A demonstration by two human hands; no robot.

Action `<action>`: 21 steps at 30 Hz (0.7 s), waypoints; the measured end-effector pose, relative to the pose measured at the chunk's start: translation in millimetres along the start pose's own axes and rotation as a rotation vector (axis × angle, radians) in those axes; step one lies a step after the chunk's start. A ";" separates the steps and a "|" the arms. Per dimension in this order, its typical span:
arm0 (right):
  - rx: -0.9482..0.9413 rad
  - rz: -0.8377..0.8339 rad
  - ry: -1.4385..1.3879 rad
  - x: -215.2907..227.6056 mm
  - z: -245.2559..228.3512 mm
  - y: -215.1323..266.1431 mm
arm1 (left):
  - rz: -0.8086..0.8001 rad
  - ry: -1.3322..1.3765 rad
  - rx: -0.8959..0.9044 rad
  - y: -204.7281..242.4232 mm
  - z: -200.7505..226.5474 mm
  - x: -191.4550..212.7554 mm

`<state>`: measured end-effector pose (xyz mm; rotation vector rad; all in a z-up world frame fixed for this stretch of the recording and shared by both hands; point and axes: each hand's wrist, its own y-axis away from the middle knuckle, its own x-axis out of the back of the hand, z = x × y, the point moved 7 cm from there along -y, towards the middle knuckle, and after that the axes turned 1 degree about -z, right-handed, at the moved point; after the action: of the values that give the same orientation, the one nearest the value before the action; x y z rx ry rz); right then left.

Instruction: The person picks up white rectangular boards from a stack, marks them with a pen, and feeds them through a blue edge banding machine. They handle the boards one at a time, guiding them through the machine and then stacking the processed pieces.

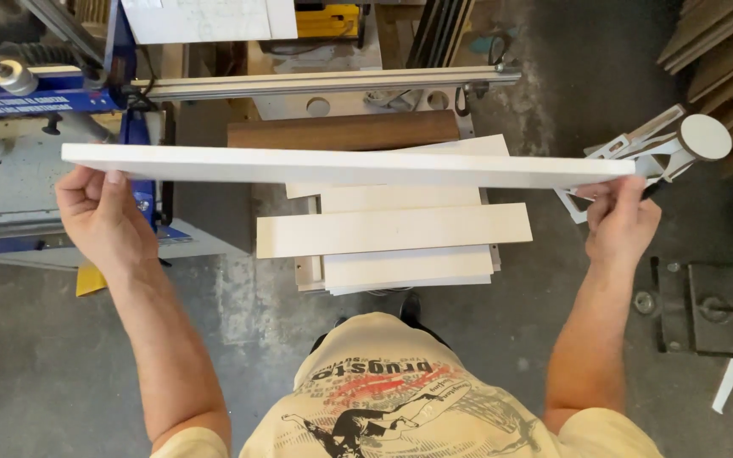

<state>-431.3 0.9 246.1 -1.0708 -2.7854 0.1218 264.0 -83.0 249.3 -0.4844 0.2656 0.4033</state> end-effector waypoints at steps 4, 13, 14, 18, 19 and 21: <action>0.179 -0.070 -0.182 -11.8 -15.9 2.8 | 0.143 0.346 -0.011 -5.0 -13.5 -8.1; 0.456 -0.688 -0.666 -13.7 37.8 -25.8 | -0.063 1.033 0.089 -17.1 -80.3 -3.0; 0.454 -0.669 -0.660 -9.2 44.8 -29.0 | -0.066 1.035 0.069 -16.5 -79.6 -3.6; 0.488 -0.665 -0.618 -15.6 28.9 -29.4 | -0.069 1.031 0.055 -18.1 -76.7 -10.1; 0.489 -0.664 -0.619 -11.4 19.9 -26.3 | -0.070 1.031 0.054 -18.3 -84.7 -13.4; 0.247 -0.543 -0.607 -14.9 19.0 -30.8 | -0.016 1.027 0.055 -19.8 -89.7 -5.9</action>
<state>-444.0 -32.3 229.8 -0.2068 -3.3391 0.8117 253.8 -145.6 182.6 -0.6092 1.2597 0.0971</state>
